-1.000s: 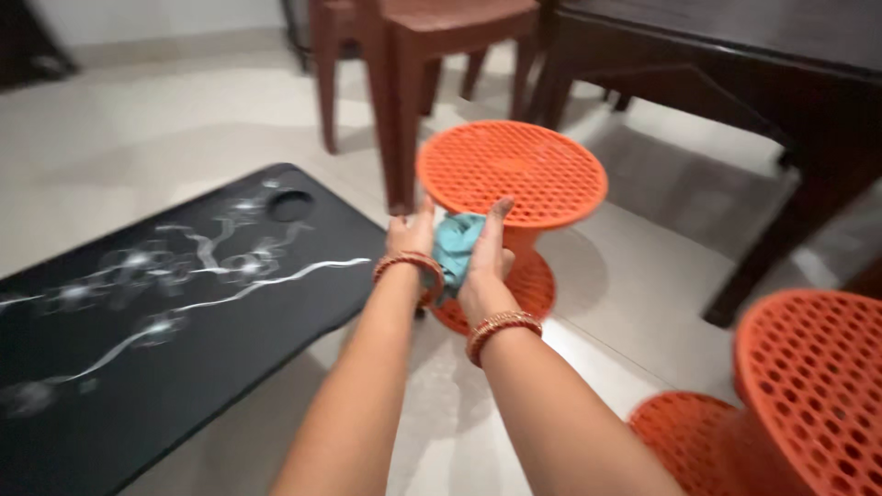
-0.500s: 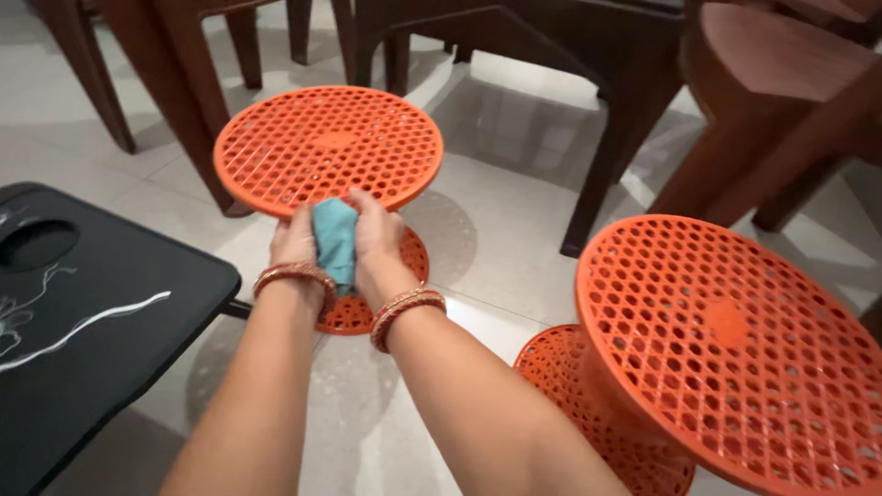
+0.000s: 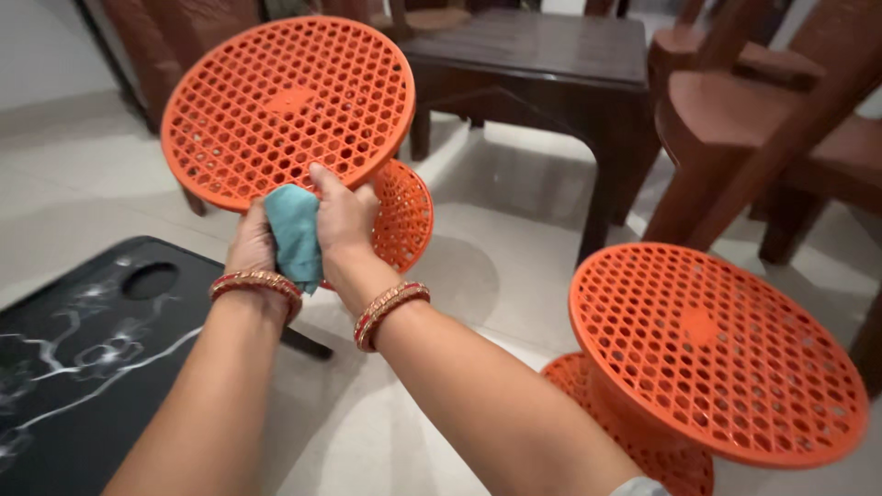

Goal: The person wipes various pieces of orange and brown plastic furniture and a small black folding table using a light blue cloth by hand.

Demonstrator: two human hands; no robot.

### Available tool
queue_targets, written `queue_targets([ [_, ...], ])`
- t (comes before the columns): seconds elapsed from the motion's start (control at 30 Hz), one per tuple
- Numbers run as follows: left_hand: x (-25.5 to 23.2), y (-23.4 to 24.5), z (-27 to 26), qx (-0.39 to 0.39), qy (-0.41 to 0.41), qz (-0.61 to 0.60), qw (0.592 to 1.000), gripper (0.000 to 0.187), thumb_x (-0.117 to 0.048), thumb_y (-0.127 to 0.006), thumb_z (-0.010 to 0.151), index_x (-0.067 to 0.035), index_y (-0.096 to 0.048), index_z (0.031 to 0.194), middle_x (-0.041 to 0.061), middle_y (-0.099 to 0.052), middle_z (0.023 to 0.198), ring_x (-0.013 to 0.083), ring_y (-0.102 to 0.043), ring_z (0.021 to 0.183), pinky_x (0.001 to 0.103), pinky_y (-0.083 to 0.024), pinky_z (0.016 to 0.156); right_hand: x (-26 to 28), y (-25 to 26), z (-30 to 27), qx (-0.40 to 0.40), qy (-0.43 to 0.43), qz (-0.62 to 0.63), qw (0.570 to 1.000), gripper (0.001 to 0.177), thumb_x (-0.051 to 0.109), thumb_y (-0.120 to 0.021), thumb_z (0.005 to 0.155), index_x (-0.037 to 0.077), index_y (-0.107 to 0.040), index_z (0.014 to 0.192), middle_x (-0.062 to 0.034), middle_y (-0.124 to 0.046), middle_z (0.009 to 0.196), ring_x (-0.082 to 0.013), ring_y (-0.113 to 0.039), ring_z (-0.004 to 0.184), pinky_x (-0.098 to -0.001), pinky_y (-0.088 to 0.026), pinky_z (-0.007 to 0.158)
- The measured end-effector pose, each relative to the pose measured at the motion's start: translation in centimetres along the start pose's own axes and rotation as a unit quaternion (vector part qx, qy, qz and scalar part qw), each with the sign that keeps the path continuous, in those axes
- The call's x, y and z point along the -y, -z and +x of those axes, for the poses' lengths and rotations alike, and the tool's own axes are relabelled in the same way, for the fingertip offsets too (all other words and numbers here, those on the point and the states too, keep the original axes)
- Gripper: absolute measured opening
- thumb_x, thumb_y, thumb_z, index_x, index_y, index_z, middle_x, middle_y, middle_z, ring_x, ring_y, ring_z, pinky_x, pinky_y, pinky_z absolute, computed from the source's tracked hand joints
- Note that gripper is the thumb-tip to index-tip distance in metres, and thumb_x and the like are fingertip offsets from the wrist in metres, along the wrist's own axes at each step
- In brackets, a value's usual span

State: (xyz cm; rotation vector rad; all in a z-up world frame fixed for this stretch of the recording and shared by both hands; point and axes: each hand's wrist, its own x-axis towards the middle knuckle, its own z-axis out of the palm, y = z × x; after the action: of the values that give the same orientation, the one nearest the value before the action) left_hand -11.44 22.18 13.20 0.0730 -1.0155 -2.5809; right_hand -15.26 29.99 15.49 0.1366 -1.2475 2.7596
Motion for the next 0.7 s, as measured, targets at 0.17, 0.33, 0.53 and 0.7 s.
queue_targets([
  [0.17,-7.0,1.4,-2.6,0.001,-0.044,0.006,0.999,0.027,-0.034,-0.065,0.097,-0.012,-0.067,0.114,0.002,-0.077,0.098,0.017,-0.075,0.084,0.034,-0.063,0.074,0.3,-6.0,-3.9,0.1,0.06,-0.002,0.993,0.03,0.013,-0.071,0.088,-0.005,-0.068,0.113,-0.009,-0.074,0.102,-0.0168,-0.069,0.085,-0.0324,-0.056,0.078],
  [0.33,-13.8,5.0,-5.2,0.006,-0.138,0.014,0.99,0.031,-0.021,-0.067,0.095,-0.013,-0.061,0.125,0.005,-0.073,0.108,0.0202,-0.072,0.095,0.039,-0.061,0.084,-1.0,-11.3,-7.4,0.203,0.007,0.037,0.978,0.03,0.015,-0.073,0.09,0.0,-0.068,0.115,-0.0078,-0.074,0.106,-0.0161,-0.069,0.09,-0.0312,-0.055,0.081],
  [0.53,-20.1,10.6,-8.3,-0.026,-0.236,-0.016,0.971,0.067,0.012,-0.059,0.088,-0.021,-0.049,0.145,0.008,-0.063,0.137,0.0262,-0.065,0.121,0.044,-0.058,0.104,-5.1,-15.4,-10.1,0.315,-0.056,-0.004,0.947,0.034,0.013,-0.076,0.088,0.003,-0.068,0.119,-0.0069,-0.075,0.109,-0.0154,-0.07,0.093,-0.0315,-0.056,0.082],
  [0.7,-22.9,15.8,-10.5,-0.104,-0.29,-0.005,0.951,0.082,0.023,-0.056,0.08,-0.022,-0.043,0.147,0.014,-0.061,0.141,0.0328,-0.064,0.125,0.048,-0.053,0.101,-11.4,-18.0,-12.5,0.353,-0.2,0.025,0.913,0.031,0.012,-0.074,0.091,0.001,-0.069,0.119,-0.0098,-0.075,0.104,-0.0184,-0.071,0.086,-0.0348,-0.058,0.076],
])
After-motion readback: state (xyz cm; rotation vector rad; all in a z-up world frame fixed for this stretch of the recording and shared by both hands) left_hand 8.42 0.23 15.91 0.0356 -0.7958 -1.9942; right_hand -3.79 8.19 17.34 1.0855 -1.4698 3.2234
